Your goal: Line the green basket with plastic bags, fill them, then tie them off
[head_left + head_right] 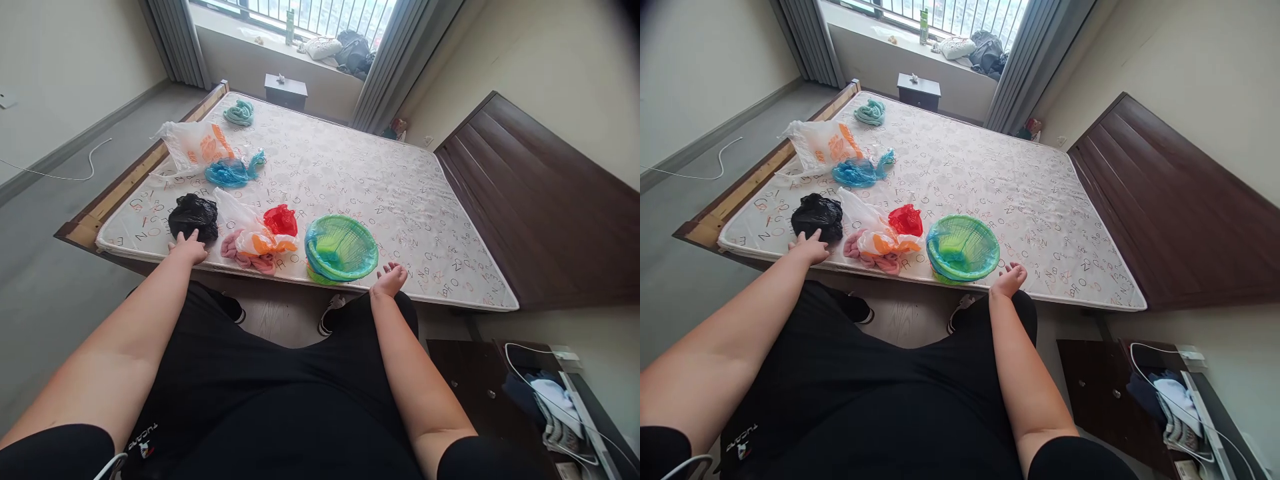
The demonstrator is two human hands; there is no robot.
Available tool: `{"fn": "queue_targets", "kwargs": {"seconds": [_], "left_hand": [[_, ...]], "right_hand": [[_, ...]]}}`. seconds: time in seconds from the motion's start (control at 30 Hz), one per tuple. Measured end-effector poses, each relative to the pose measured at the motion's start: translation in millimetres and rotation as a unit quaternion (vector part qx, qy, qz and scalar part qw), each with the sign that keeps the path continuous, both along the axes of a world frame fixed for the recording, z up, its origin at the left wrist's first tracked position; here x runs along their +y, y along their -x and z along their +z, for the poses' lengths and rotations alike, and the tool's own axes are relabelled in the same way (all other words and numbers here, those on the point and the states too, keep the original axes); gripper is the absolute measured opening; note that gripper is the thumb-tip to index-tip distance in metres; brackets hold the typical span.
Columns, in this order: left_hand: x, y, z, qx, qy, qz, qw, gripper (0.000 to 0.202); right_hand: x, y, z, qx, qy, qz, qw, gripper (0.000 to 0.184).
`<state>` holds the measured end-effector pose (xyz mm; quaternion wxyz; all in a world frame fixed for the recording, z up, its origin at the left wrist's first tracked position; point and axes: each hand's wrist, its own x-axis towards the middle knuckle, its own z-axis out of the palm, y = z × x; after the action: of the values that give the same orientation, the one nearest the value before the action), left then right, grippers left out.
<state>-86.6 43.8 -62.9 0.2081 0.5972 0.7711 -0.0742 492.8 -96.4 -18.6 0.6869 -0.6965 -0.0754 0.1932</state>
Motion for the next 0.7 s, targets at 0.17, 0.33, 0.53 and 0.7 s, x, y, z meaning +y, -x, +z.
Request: {"fn": "queue_targets", "kwargs": {"seconds": [0.17,0.33,0.53,0.7], "left_hand": [[1,-10,-3.1,0.006,0.036,-0.038,0.999,0.06],[0,-11,-15.3,-0.049,-0.005,-0.004,0.999,0.077],[0,-14,-8.8,-0.008,0.01,-0.021,1.0,0.081],[-5,-16,-1.2,-0.01,0.017,-0.057,0.998,0.077]], "right_hand": [[-2,-3,3.2,0.029,0.005,-0.019,0.999,0.02],[-2,-2,3.7,0.054,-0.011,-0.019,0.998,0.019],[0,-2,0.3,0.067,-0.022,0.012,0.997,0.02],[-1,-1,2.5,0.071,-0.016,0.014,0.997,0.02]]}}
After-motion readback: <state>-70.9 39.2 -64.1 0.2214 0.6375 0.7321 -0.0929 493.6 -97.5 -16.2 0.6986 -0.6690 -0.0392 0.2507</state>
